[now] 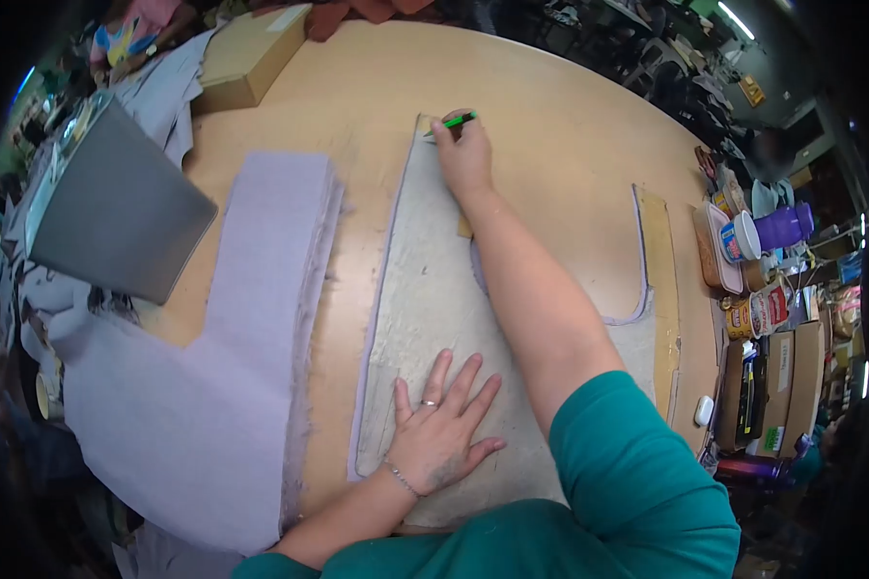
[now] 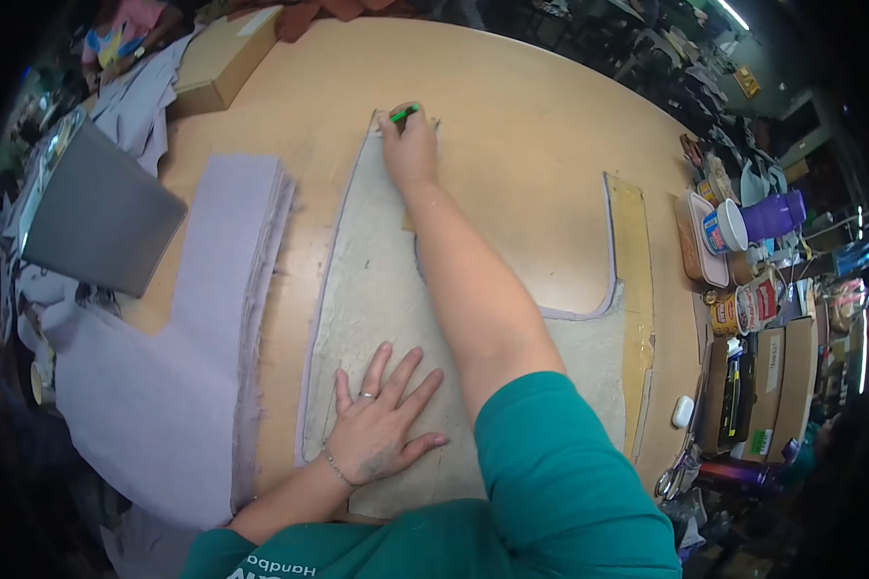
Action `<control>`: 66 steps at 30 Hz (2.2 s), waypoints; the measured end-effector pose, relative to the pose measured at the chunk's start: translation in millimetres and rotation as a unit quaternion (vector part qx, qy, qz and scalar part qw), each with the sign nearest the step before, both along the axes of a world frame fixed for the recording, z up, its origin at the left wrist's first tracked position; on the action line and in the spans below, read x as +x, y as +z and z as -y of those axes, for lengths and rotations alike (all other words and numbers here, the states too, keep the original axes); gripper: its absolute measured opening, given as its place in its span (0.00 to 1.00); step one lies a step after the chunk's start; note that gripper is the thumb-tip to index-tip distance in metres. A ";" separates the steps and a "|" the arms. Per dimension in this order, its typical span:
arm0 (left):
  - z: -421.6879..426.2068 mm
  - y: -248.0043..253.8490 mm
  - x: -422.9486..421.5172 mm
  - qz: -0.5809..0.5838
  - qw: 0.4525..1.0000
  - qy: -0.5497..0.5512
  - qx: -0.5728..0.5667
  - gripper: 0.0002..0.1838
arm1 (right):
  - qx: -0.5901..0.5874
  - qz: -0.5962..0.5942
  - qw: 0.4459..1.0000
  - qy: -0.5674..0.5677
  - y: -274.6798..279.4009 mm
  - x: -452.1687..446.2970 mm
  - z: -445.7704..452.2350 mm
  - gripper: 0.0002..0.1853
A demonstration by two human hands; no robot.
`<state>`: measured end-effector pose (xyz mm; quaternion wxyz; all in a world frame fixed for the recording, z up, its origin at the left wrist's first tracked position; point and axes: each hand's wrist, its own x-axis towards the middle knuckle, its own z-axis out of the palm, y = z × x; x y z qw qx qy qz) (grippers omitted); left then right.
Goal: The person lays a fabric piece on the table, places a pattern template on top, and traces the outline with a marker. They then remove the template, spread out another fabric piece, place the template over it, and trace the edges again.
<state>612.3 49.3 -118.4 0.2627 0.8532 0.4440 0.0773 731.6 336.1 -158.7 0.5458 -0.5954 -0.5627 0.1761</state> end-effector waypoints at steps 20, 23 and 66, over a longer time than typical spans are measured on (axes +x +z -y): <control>-258.8 -20.4 66.5 -0.104 0.971 0.167 0.133 0.22 | 0.016 -0.286 0.956 -0.056 -21.4 69.4 -5.3 0.07; -259.7 -27.0 64.0 -0.114 0.972 0.160 0.127 0.22 | 0.003 -0.139 0.987 -0.075 -21.1 64.7 -7.6 0.09; -265.7 -27.5 71.1 -0.154 0.964 0.173 0.130 0.23 | -0.336 0.071 0.939 -0.016 49.3 281.4 232.1 0.08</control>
